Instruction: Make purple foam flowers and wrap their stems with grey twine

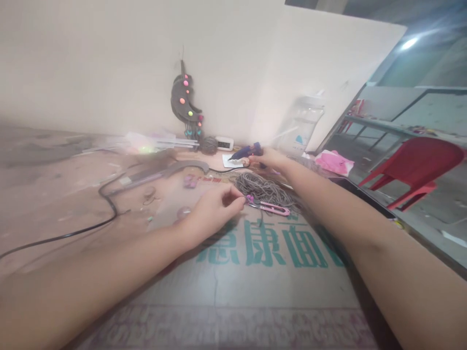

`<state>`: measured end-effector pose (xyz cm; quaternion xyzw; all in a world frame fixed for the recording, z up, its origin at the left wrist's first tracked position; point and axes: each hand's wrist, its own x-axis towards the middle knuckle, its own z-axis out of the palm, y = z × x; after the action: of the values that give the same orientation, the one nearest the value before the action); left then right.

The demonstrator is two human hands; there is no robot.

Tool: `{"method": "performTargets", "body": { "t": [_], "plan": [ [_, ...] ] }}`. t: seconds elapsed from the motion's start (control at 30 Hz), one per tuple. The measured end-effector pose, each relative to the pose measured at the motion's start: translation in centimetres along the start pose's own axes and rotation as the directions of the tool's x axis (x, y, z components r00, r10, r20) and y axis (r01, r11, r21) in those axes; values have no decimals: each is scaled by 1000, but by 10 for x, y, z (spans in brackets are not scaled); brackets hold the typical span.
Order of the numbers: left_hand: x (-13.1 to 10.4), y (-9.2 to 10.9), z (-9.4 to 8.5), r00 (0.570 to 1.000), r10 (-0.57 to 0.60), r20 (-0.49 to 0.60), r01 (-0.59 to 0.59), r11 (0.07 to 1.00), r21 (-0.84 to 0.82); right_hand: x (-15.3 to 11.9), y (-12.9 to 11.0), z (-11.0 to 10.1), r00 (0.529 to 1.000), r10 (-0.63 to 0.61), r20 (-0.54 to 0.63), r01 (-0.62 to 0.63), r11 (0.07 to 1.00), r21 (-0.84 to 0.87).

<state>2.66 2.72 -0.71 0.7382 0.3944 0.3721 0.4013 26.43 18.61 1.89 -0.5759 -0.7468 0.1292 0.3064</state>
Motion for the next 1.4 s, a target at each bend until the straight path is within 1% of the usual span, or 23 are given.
{"method": "performTargets", "body": {
  "t": [0.1,0.2,0.33,0.37,0.4,0.43,0.47,0.5,0.57,0.63,0.7,0.73,0.8,0.87,0.93,0.97,1.0,1.1,1.13,1.17,1.23,1.33,1.4],
  "plan": [
    [-1,1,0,1000,-9,-7,9,1000,11,-6,-5,-13,995,86,44,-84,996,-43],
    [0,1,0,1000,-6,-8,6,1000,-13,-23,-15,-30,994,114,-3,-114,990,-82],
    [1,0,0,1000,16,-17,-16,1000,-17,-66,-36,-45,979,121,-161,-138,986,-97],
    [1,1,-1,999,23,-22,-23,1000,-6,-81,-44,-45,976,109,-191,-126,988,-84],
    [1,1,-1,999,30,-28,-30,1000,8,-97,-52,-43,981,77,-180,-78,997,-1],
    [1,2,-1,999,39,-35,-38,999,25,-114,-60,-40,992,60,-115,-46,991,123],
    [0,3,-1,998,49,-43,-47,998,44,-131,-69,-35,998,68,10,-68,962,266],
    [0,4,-2,997,60,-52,-56,996,67,-148,-76,-29,986,78,150,-131,912,388],
    [0,5,-2,995,74,-70,-67,993,102,-173,-88,-16,939,95,329,-272,790,549],
    [-1,5,-2,994,75,-79,-65,991,118,-187,-93,-7,895,103,434,-386,667,637],
    [-1,4,-2,995,71,-72,-62,991,118,-190,-93,-2,878,98,468,-419,631,653],
    [-1,3,-2,995,71,-64,-63,991,120,-189,-91,-2,886,94,453,-396,660,638],
    [-1,2,-1,996,72,-51,-65,989,133,-185,-85,-5,938,82,337,-267,792,549],
    [-1,1,-1,997,72,-40,-65,986,151,-182,-78,-7,986,15,167,-74,932,355],
    [-1,2,-1,997,73,-27,-68,985,159,-181,-71,-9,991,-131,27,127,987,97],
    [-1,2,-1,997,72,-19,-68,985,156,-181,-67,-9,972,-235,-14,235,972,-26],
    [-1,2,-1,998,68,-11,-66,986,150,-181,-64,-9,936,-351,-38,343,930,-132],
    [-2,4,-1,998,60,9,-61,988,139,-181,-59,-8,770,-637,-42,588,732,-344],
    [-2,4,-1,998,61,16,-62,988,139,-181,-59,-8,730,-683,-30,623,683,-380],
    [-2,4,-1,998,63,25,-66,988,138,-181,-60,-7,710,-704,-21,640,657,-398],
    [-3,3,0,997,60,52,-66,990,127,-180,-65,-6,704,-710,-25,650,658,-380],
    [-5,2,2,994,41,105,-51,994,92,-178,-73,-4,743,-666,-70,629,730,-268],
    [-6,1,2,991,40,129,-51,995,86,-178,-78,-3,813,-573,-106,553,816,-167]
  ]
}}
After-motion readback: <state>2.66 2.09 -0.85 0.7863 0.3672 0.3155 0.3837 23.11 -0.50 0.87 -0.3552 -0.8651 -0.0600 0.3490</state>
